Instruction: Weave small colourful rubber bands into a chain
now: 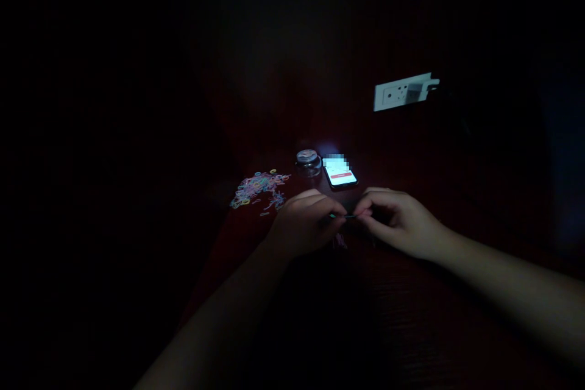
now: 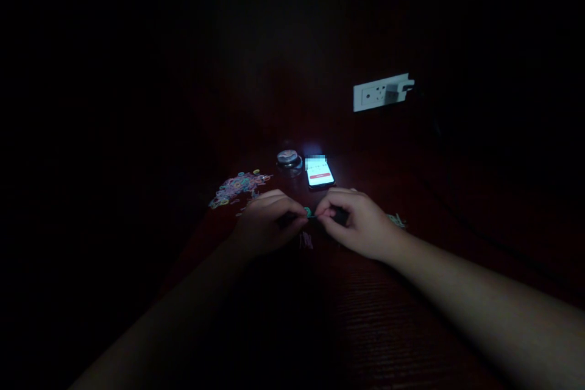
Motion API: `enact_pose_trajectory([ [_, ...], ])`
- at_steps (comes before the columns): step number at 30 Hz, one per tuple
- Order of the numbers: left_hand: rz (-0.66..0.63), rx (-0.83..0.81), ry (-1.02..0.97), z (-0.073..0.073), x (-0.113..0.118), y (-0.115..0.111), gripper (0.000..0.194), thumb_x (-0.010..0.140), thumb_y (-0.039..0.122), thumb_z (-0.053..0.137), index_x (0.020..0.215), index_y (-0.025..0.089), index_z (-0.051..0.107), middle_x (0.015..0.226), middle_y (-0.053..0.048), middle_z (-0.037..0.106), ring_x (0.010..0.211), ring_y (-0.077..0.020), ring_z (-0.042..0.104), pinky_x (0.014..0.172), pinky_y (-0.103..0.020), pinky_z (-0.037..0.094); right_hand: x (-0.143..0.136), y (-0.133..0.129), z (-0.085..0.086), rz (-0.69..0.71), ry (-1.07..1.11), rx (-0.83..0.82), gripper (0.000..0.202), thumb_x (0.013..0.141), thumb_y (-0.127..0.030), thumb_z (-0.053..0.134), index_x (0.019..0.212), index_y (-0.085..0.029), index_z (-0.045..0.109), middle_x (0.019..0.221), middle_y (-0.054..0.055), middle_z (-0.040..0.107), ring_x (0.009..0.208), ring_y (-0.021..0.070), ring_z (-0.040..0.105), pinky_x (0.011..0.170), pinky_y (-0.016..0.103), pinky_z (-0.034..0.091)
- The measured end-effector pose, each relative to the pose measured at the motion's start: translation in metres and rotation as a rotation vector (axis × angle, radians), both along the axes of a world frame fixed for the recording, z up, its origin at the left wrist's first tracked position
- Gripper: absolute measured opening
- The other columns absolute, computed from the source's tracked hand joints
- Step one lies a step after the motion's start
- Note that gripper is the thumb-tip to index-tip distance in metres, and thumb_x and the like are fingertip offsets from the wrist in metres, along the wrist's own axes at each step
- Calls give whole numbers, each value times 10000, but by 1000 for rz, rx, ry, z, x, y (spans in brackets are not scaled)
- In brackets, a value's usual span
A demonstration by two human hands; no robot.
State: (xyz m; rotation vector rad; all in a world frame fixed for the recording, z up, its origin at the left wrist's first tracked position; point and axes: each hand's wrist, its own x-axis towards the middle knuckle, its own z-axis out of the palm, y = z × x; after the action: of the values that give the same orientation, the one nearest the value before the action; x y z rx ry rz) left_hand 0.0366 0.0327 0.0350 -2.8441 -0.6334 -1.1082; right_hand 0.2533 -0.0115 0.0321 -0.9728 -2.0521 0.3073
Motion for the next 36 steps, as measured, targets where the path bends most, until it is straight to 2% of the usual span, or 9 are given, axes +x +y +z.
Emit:
enact_pose_trajectory([
  [13,-28,-33,15,1,-1,-1,190,868,356,591,969,206,648,894,-20,687,822,-150,608,762,-314,487,0,1,-1,-21,23,-7,69,819,-219,605,785,-177,647,725,24,613,669,144,565,642,274,445],
  [18,-20,-25,53,-1,-1,0,147,881,328,574,931,210,648,845,2,685,774,-129,598,744,-296,482,1,1,-1,-15,40,-5,71,820,-231,611,789,-179,649,736,27,622,681,147,571,645,273,454],
  [24,-12,-44,31,0,0,-1,151,888,329,555,884,207,644,816,-12,681,756,-148,592,715,-302,467,1,1,-1,-15,37,-17,60,819,-218,613,796,-177,650,750,29,620,693,147,575,647,270,456],
  [36,-24,-44,8,-1,0,0,164,885,346,565,887,204,647,822,-16,678,760,-144,594,718,-304,471,1,1,0,-1,64,-22,47,825,-211,603,822,-187,643,771,28,604,711,148,567,650,271,467],
])
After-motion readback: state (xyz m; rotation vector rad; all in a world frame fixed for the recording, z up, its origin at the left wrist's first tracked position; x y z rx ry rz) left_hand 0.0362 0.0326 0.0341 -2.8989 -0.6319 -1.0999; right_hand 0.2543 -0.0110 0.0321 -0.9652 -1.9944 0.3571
